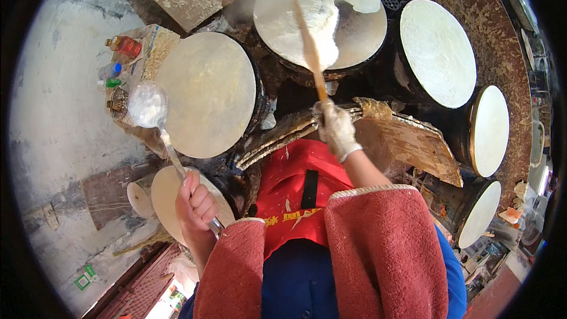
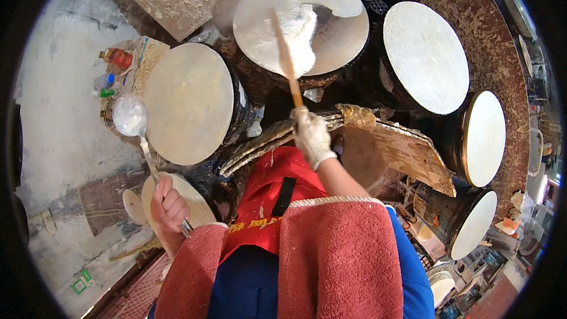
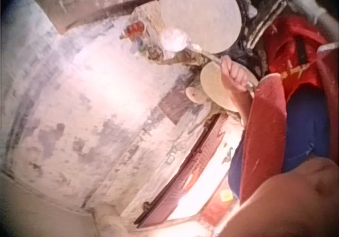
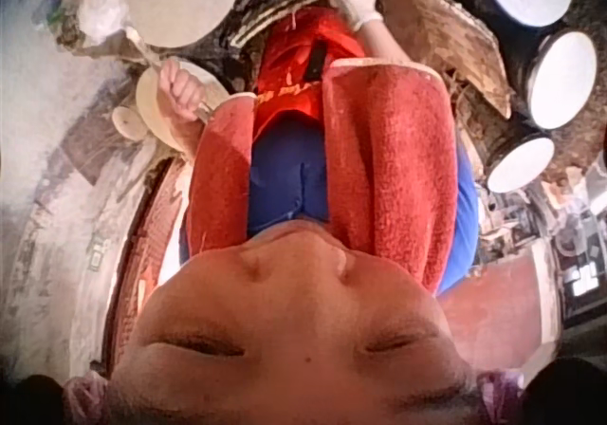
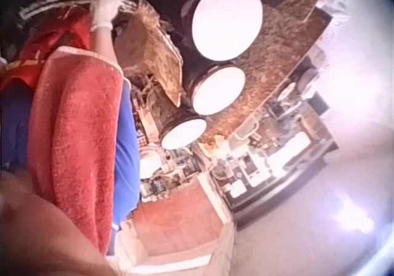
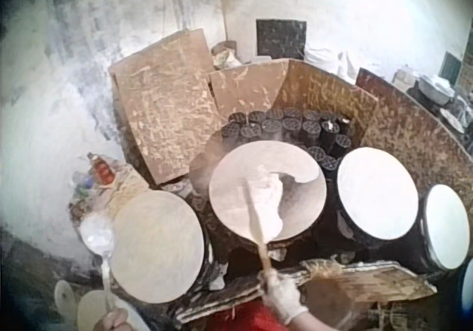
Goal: The person ladles batter onto multiple hot griddles and spreads it into thin circular crepes using a wooden spreader. They flip and remove finished crepes, then stack them on a nearby tray while continuing to cook additional crepes on the remaining griddles.
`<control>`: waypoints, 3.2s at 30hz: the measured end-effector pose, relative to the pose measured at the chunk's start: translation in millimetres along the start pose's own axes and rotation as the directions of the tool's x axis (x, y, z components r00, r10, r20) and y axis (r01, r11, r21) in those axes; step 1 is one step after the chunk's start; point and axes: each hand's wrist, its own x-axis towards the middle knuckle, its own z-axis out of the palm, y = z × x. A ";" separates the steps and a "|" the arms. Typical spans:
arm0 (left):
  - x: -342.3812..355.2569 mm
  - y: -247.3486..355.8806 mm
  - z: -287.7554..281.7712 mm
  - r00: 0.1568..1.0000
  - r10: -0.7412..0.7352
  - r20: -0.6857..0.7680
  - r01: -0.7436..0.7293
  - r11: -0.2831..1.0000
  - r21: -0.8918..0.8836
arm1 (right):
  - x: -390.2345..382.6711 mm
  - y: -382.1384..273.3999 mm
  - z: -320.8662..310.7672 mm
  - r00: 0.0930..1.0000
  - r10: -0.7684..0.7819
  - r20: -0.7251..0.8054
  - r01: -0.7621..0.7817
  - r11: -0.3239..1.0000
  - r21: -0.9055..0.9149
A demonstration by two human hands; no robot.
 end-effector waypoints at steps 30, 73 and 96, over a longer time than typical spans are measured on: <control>63.9 -130.0 132.9 0.999 -0.019 -0.039 0.022 0.998 0.060 | 24.6 -18.3 -238.8 0.946 -0.107 0.305 0.249 0.844 -0.475; 258.1 -90.5 153.2 0.881 -0.472 0.037 0.452 0.861 0.234 | 78.0 -118.9 -132.6 0.882 -0.404 -0.242 0.234 0.822 -0.519; 281.2 -77.7 172.0 0.825 -0.475 0.305 0.563 0.734 -0.380 | 52.5 -117.3 -85.8 0.992 -0.118 0.035 0.122 0.899 -0.420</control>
